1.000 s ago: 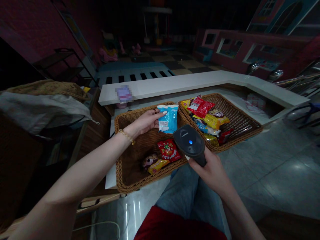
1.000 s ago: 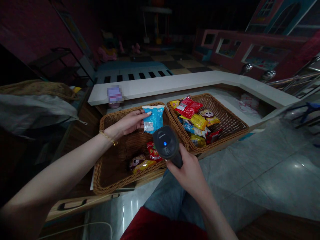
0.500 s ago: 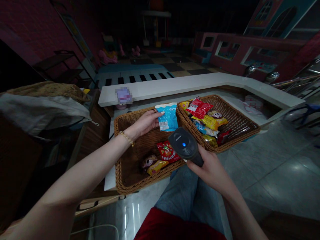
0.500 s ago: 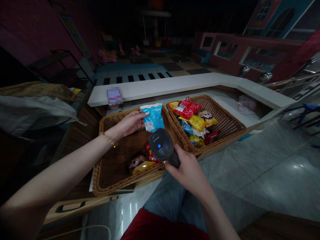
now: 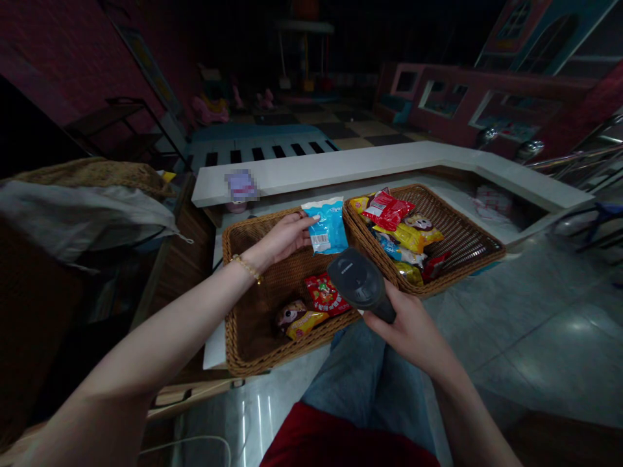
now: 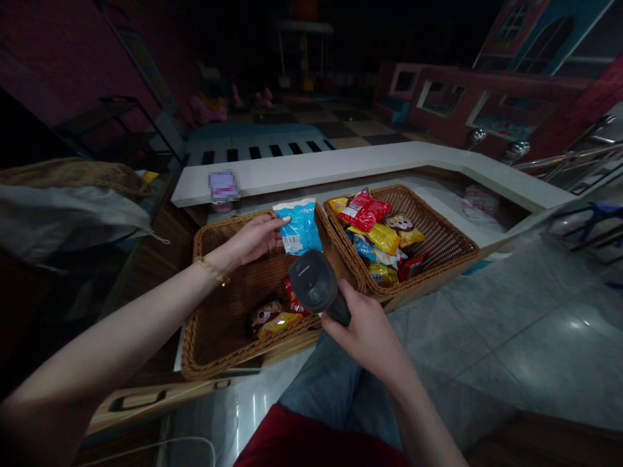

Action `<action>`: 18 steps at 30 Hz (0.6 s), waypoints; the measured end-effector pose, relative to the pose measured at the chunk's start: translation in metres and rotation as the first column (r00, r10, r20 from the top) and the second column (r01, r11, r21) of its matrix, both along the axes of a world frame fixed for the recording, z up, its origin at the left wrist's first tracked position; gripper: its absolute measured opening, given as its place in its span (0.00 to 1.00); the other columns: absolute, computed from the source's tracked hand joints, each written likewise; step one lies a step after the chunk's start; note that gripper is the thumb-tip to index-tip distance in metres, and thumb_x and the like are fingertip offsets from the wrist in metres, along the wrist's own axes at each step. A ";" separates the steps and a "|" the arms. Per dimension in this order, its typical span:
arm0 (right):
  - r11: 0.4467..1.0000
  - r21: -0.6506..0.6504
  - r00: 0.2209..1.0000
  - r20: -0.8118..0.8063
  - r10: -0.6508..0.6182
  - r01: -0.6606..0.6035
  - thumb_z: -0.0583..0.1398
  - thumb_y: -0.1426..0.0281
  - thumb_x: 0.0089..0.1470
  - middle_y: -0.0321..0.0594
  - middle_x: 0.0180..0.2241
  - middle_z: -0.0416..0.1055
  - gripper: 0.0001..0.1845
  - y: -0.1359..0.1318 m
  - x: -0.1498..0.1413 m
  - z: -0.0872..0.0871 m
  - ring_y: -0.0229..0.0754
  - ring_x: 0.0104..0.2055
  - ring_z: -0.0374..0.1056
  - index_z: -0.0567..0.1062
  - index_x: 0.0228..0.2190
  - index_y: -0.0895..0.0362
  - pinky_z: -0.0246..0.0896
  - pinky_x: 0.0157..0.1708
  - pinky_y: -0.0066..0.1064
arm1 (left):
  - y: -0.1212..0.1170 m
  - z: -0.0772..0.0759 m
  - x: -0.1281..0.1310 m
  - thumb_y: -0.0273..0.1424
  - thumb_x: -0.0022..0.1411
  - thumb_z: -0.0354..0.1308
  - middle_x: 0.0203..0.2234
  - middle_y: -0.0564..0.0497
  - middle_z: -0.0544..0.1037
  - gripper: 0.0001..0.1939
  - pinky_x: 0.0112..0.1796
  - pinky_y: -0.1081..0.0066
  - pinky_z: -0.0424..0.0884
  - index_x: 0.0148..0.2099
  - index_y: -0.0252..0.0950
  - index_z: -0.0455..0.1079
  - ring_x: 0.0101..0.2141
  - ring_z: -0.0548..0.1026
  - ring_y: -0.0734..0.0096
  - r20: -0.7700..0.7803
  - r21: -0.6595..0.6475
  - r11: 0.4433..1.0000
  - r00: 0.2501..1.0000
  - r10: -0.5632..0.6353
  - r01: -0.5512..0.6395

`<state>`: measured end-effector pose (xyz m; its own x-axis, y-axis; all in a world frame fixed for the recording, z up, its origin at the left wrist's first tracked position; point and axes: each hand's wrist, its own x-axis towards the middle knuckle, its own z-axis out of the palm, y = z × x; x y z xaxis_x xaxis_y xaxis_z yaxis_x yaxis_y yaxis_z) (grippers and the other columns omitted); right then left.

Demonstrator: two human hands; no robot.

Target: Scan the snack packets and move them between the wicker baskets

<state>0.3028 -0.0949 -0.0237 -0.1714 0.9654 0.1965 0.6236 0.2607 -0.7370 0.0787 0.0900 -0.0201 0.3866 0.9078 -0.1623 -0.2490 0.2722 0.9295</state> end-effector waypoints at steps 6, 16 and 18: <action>0.999 0.028 0.999 -0.020 -0.027 0.027 0.59 0.67 0.57 0.42 0.36 0.81 0.10 -0.002 -0.001 -0.004 0.51 0.38 0.78 0.73 0.42 0.53 0.71 0.37 0.37 | 0.000 -0.002 -0.001 0.32 0.63 0.66 0.36 0.47 0.83 0.08 0.45 0.66 0.79 0.41 0.34 0.71 0.36 0.81 0.69 -0.076 0.095 0.995 0.997 -0.010 0.017; 0.999 0.042 0.997 -0.068 -0.026 0.029 0.58 0.69 0.57 0.42 0.37 0.81 0.11 -0.001 -0.002 -0.002 0.51 0.41 0.78 0.72 0.43 0.54 0.71 0.39 0.36 | 0.003 0.044 0.018 0.34 0.64 0.65 0.40 0.47 0.82 0.13 0.43 0.69 0.76 0.48 0.33 0.75 0.37 0.79 0.69 -0.246 0.399 0.908 0.969 -0.028 0.127; 0.998 0.044 0.997 -0.065 -0.031 0.034 0.59 0.69 0.56 0.42 0.36 0.80 0.11 0.000 -0.001 -0.002 0.50 0.38 0.78 0.72 0.42 0.54 0.70 0.37 0.35 | 0.006 0.059 0.037 0.33 0.65 0.64 0.41 0.46 0.82 0.11 0.44 0.68 0.76 0.47 0.32 0.75 0.38 0.79 0.69 -0.235 0.395 0.904 0.969 -0.071 0.162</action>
<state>0.3015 -0.0949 -0.0254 -0.1259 0.9601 0.2498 0.5836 0.2753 -0.7639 0.1158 0.0956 0.0393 0.4922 0.8616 0.1241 -0.0264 -0.1277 0.9915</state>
